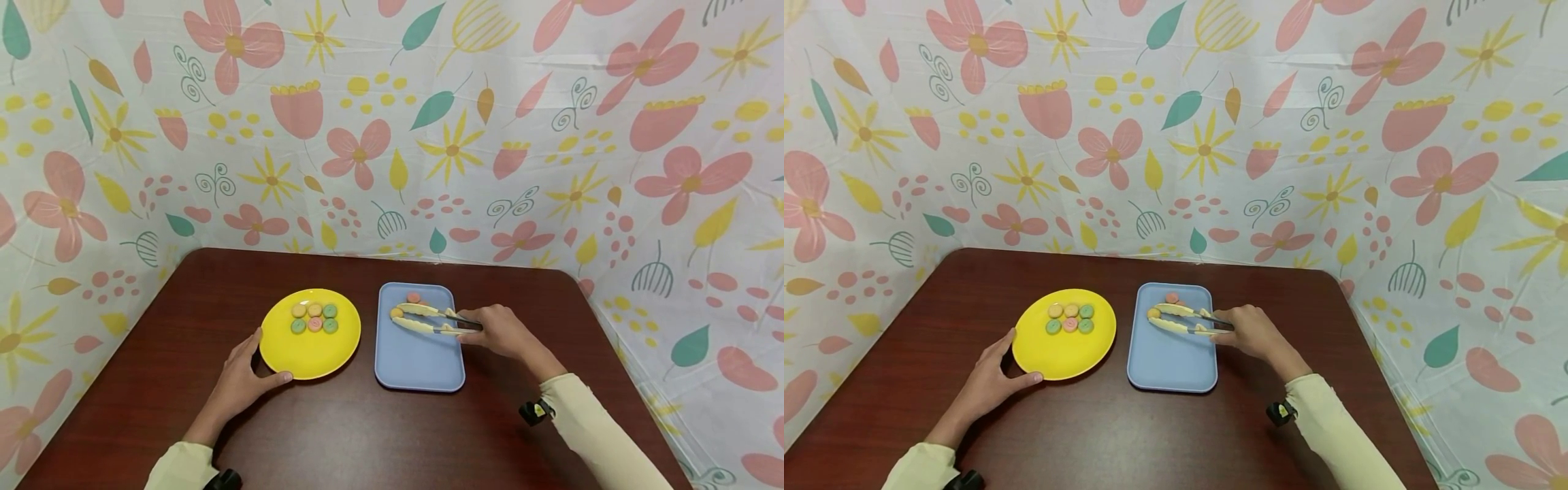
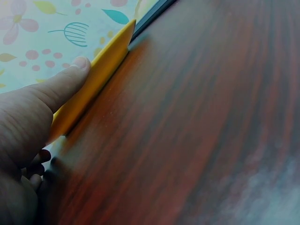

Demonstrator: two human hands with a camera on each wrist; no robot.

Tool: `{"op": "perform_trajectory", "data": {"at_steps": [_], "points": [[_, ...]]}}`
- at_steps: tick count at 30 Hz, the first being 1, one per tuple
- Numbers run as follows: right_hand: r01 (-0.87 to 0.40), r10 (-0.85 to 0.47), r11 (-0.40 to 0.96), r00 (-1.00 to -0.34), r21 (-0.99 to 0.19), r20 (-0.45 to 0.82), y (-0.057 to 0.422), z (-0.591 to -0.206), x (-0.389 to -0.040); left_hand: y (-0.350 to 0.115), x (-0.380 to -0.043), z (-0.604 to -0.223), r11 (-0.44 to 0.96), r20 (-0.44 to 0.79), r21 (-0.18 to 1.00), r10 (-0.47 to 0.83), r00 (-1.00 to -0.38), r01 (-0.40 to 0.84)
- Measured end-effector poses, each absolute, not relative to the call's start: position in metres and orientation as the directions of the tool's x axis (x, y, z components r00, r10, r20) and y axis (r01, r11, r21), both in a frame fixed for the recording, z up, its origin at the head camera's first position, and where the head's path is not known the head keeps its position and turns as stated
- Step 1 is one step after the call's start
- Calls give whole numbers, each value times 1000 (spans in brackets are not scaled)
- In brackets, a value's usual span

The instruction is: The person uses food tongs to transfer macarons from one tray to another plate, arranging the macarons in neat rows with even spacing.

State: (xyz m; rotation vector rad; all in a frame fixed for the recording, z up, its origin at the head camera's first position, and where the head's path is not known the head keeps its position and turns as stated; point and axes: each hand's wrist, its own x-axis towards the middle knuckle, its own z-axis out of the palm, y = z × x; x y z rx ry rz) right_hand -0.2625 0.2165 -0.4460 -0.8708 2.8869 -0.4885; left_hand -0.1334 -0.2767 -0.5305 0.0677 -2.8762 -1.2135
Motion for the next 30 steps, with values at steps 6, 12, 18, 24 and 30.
{"op": "perform_trajectory", "data": {"at_steps": [6, 12, 18, 24, 30], "points": [[-534, -560, 781, -828, -324, 15, 218, -445, -263, -276, -133, -529, 699, -8, 714, -50, -999, -41], [-543, -566, 766, -824, -344, 42, 222, -439, -262, -276, -133, -529, 700, -15, 712, -49, -999, -45], [-556, -575, 749, -815, -359, 63, 221, -426, -261, -277, -132, -529, 702, -8, 711, -50, -999, -41], [-592, -604, 724, -792, -353, 90, 215, -414, -260, -277, -132, -530, 701, -4, 712, -53, -999, -40], [-626, -628, 707, -770, -329, 116, 204, -402, -259, -276, -132, -529, 700, -11, 713, -47, -999, -41]]}}
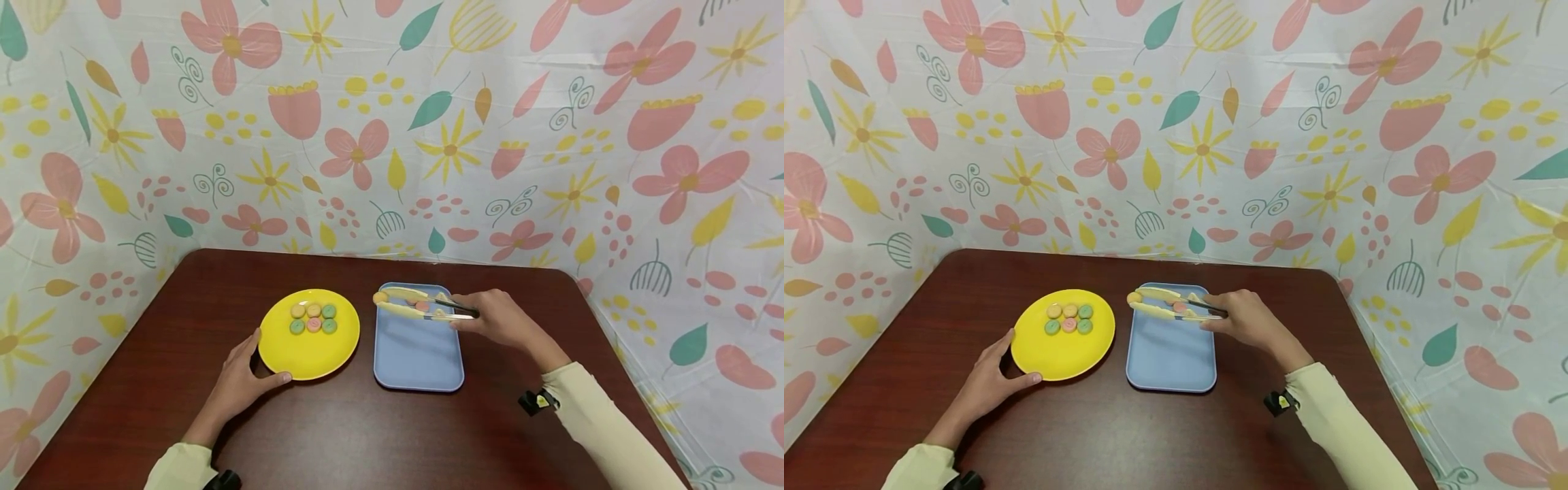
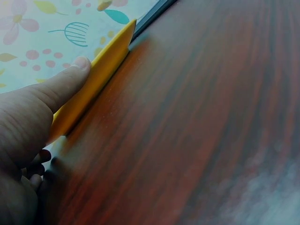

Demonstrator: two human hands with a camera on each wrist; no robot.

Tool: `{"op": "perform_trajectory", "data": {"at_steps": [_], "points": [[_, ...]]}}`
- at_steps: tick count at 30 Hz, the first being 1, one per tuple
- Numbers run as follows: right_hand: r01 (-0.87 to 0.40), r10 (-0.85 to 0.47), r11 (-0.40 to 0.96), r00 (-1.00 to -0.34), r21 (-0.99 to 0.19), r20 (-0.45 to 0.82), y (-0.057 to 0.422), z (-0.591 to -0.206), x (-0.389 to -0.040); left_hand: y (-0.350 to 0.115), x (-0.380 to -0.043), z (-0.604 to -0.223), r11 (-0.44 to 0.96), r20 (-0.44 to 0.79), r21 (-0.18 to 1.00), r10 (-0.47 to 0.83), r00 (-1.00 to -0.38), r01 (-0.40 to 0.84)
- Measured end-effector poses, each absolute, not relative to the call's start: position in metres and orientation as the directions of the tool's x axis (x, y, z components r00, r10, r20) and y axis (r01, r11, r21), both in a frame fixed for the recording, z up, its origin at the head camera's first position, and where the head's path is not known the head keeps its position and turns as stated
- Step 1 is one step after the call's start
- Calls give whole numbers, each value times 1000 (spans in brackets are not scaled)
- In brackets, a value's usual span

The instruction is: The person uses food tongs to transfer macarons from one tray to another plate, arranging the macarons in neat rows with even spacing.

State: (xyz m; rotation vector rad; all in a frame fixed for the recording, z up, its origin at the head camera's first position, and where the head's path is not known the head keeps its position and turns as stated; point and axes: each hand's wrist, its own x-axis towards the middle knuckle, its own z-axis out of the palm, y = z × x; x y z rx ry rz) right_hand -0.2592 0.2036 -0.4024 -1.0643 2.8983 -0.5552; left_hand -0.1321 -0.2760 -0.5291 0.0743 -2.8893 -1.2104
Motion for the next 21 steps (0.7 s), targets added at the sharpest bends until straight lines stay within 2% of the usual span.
{"op": "perform_trajectory", "data": {"at_steps": [16, 21], "points": [[-674, -689, 652, -718, -348, 99, 157, -381, -258, -277, -131, -528, 697, -28, 714, -52, -998, -56], [-709, -720, 612, -683, -351, 123, 143, -374, -259, -276, -132, -528, 693, -16, 720, -47, -999, -44]]}}
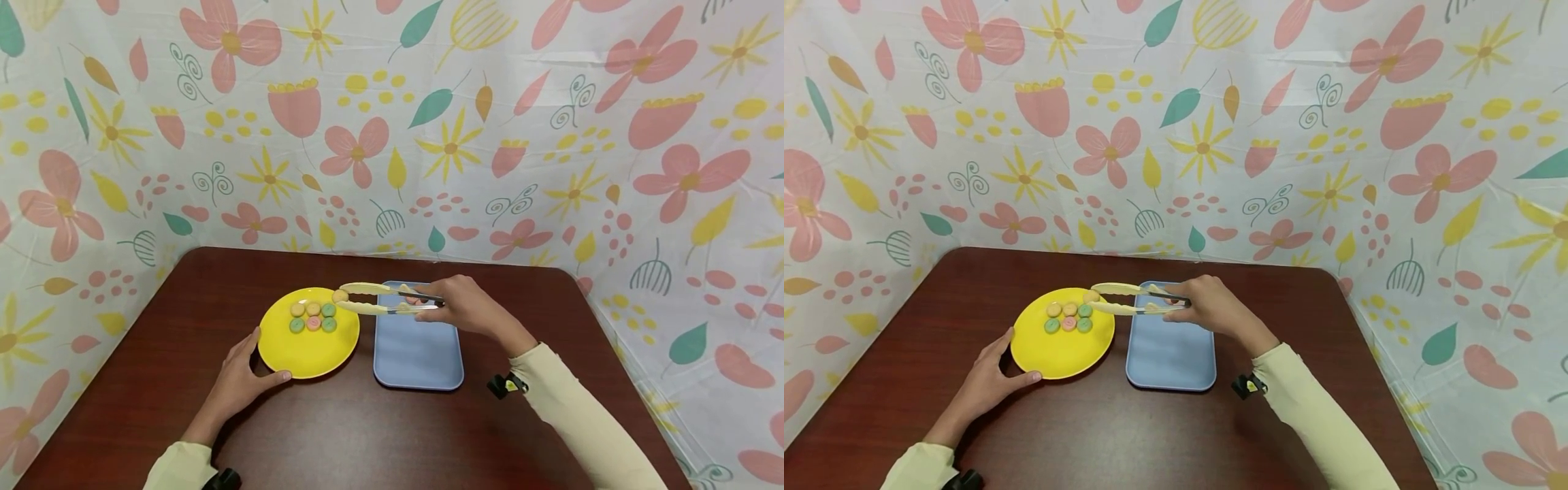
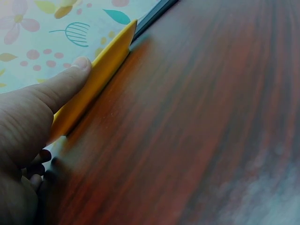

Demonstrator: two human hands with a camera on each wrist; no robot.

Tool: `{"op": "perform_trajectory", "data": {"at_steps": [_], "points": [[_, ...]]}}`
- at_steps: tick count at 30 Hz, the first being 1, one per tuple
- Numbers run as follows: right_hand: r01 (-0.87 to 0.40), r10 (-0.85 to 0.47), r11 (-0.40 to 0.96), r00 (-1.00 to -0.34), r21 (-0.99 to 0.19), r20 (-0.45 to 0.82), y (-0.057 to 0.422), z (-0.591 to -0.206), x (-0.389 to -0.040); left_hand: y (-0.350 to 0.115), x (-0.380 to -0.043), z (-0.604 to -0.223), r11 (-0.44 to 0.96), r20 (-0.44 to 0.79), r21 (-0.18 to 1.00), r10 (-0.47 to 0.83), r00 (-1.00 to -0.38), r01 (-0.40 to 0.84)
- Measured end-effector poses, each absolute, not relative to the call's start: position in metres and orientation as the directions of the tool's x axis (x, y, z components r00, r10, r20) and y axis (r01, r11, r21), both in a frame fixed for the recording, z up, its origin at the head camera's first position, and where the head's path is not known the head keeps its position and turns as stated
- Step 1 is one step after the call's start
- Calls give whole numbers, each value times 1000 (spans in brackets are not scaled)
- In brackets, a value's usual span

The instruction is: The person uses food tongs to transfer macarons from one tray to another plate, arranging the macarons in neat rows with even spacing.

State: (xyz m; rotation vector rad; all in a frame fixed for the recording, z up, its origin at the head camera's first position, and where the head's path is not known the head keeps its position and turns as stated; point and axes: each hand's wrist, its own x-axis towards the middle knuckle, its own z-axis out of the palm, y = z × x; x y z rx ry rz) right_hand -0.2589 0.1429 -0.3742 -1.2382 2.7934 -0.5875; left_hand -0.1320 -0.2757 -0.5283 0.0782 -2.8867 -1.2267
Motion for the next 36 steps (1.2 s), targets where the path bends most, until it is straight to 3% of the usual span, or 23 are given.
{"op": "perform_trajectory", "data": {"at_steps": [28, 36], "points": [[-779, -815, 500, -571, -379, 97, 79, -409, -260, -277, -134, -530, 701, 9, 713, -39, -999, -21], [-807, -825, 506, -556, -305, 104, 66, -426, -257, -278, -134, -530, 700, -3, 714, -41, -999, -31]]}}
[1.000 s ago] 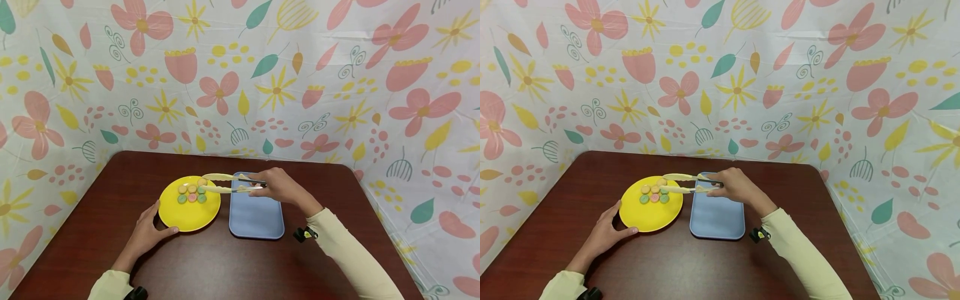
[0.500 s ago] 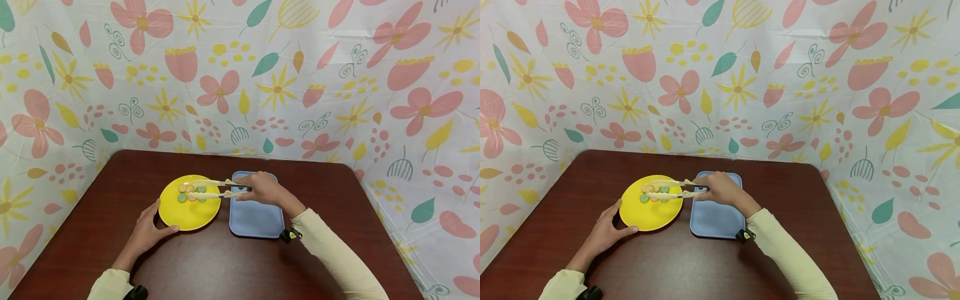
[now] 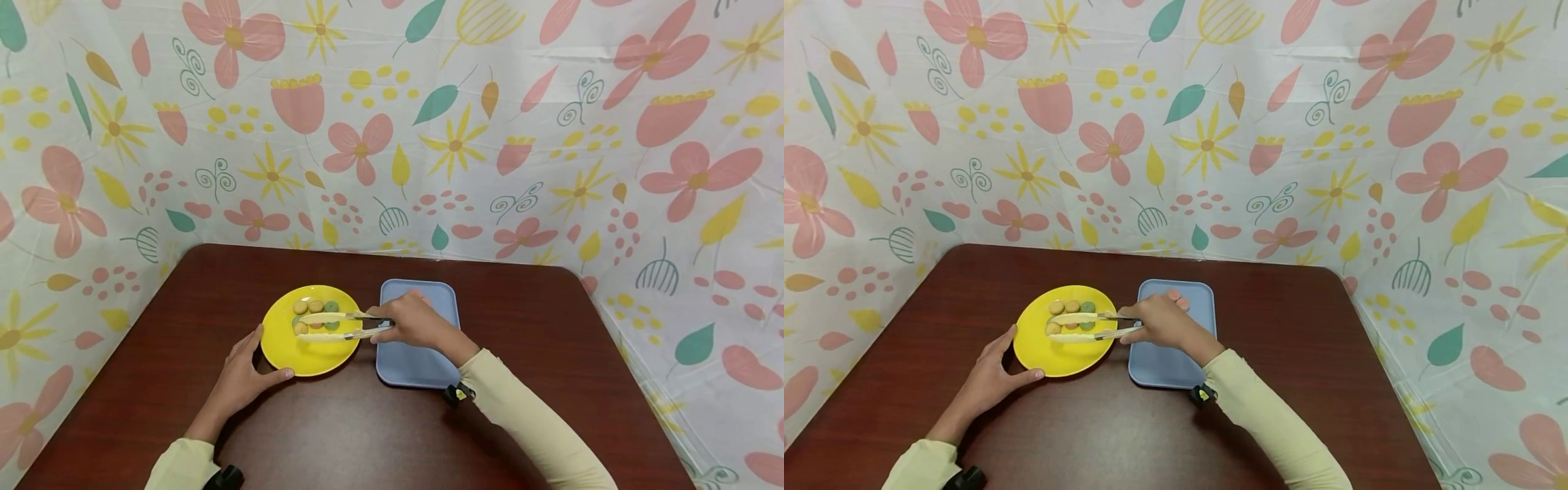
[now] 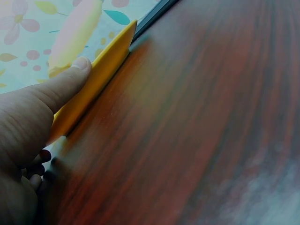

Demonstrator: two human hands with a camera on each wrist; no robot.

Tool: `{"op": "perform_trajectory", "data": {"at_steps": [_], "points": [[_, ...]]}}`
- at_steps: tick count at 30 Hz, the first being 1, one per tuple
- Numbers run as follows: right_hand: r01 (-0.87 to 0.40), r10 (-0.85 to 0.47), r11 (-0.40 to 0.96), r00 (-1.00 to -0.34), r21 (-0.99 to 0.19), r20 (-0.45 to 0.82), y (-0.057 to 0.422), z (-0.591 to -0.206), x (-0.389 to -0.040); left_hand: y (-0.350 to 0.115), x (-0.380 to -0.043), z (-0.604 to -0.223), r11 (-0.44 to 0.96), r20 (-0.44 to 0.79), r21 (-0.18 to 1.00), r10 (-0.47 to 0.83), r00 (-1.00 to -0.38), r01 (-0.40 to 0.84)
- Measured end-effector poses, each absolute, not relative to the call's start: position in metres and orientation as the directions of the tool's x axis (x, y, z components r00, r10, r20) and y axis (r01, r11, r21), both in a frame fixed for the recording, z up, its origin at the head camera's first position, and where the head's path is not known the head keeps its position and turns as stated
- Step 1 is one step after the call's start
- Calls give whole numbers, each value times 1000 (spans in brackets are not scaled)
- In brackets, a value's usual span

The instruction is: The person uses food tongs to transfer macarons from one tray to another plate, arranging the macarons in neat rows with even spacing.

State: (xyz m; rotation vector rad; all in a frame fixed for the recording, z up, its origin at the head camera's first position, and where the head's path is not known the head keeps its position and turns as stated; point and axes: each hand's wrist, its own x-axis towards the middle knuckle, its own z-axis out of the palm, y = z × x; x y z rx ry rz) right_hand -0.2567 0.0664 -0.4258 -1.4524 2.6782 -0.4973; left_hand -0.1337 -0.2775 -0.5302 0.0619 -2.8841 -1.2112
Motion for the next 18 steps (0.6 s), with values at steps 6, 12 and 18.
{"op": "perform_trajectory", "data": {"at_steps": [6, 12, 18], "points": [[-788, -829, 496, -555, -365, 71, 60, -430, -257, -278, -134, -531, 699, -3, 714, -39, -999, -29], [-785, -831, 498, -553, -369, 56, 55, -434, -256, -278, -134, -531, 696, -1, 717, -38, -999, -27], [-783, -829, 505, -557, -363, 46, 51, -437, -257, -277, -134, -531, 696, 6, 718, -38, -999, -22]]}}
